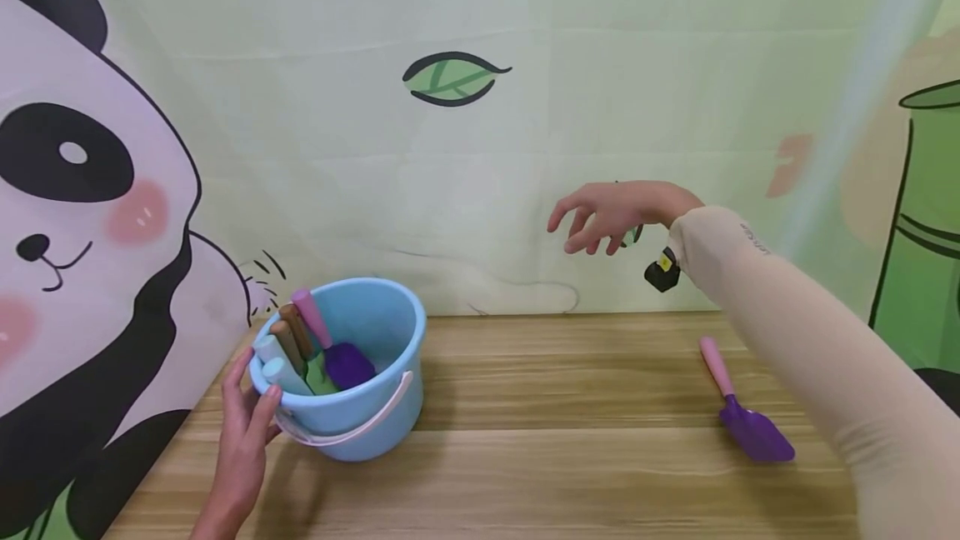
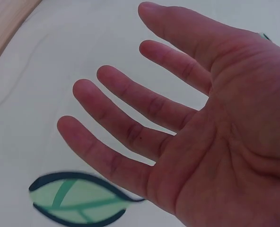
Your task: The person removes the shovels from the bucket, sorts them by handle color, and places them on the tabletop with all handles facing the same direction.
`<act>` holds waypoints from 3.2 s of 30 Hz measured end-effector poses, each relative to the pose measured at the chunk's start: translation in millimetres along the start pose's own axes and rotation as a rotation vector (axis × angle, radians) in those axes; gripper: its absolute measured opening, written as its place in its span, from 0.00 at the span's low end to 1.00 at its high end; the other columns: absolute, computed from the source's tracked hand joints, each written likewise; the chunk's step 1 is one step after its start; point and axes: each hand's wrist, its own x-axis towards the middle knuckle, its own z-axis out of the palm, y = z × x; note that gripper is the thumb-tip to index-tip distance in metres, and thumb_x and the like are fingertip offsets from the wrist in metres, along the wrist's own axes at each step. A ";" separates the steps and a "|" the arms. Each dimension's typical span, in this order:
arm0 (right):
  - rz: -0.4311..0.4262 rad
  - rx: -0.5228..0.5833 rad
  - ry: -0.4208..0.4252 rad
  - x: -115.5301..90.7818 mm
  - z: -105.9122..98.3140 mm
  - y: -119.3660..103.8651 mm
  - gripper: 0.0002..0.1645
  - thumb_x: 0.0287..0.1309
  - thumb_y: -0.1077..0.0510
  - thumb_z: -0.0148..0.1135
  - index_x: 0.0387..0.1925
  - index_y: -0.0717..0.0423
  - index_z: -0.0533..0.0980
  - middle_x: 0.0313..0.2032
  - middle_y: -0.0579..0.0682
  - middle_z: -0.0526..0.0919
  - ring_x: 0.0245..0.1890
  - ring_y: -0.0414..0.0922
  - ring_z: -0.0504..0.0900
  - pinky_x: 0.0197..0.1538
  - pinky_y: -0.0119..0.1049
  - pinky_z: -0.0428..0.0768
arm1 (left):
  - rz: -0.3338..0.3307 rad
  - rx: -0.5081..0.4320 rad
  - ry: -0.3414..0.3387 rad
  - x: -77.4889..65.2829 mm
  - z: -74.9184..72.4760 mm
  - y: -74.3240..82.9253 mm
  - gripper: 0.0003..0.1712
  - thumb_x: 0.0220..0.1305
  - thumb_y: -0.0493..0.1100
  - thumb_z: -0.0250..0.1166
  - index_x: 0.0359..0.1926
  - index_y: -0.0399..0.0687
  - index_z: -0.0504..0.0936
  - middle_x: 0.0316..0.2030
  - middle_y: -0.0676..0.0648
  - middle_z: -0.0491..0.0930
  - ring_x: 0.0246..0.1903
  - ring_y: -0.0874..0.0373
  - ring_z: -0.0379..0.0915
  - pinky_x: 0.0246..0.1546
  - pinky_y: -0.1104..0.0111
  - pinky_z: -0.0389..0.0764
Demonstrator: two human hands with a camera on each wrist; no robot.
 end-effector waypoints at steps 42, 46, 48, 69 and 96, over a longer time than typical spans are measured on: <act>-0.199 0.058 0.020 99.8 32.1 -107.3 0.25 0.66 0.51 0.69 0.62 0.40 0.73 0.51 0.46 0.86 0.50 0.51 0.84 0.53 0.50 0.84 | 0.010 0.013 -0.008 2.0 6.1 -6.0 0.36 0.82 0.47 0.48 0.82 0.67 0.43 0.77 0.39 0.51 0.71 0.46 0.55 0.44 0.79 0.76; -0.217 0.077 0.029 112.5 41.8 -117.1 0.25 0.66 0.51 0.70 0.62 0.40 0.74 0.51 0.46 0.85 0.49 0.50 0.83 0.52 0.49 0.84 | 0.014 0.032 -0.005 1.2 5.2 -5.6 0.36 0.82 0.47 0.47 0.82 0.65 0.42 0.77 0.36 0.50 0.73 0.38 0.51 0.43 0.79 0.75; -0.227 0.089 0.027 118.6 46.6 -121.7 0.26 0.66 0.51 0.70 0.62 0.41 0.74 0.52 0.46 0.85 0.49 0.50 0.83 0.53 0.50 0.84 | 0.021 0.030 -0.001 0.8 5.6 -6.1 0.36 0.82 0.46 0.48 0.82 0.64 0.42 0.78 0.37 0.49 0.73 0.38 0.51 0.43 0.80 0.76; -0.378 0.200 0.139 175.8 92.8 -157.7 0.27 0.64 0.51 0.71 0.63 0.46 0.75 0.56 0.51 0.81 0.47 0.47 0.83 0.47 0.46 0.86 | 0.040 0.011 0.027 -0.8 6.9 -9.2 0.36 0.82 0.44 0.48 0.82 0.64 0.45 0.76 0.36 0.52 0.69 0.53 0.58 0.44 0.81 0.76; -0.320 0.310 0.206 202.6 132.2 -191.7 0.28 0.63 0.53 0.72 0.63 0.40 0.74 0.56 0.48 0.80 0.49 0.47 0.84 0.41 0.38 0.86 | 0.022 -0.018 0.044 -0.2 8.8 -7.7 0.36 0.81 0.44 0.49 0.82 0.64 0.46 0.76 0.36 0.53 0.68 0.54 0.59 0.43 0.82 0.76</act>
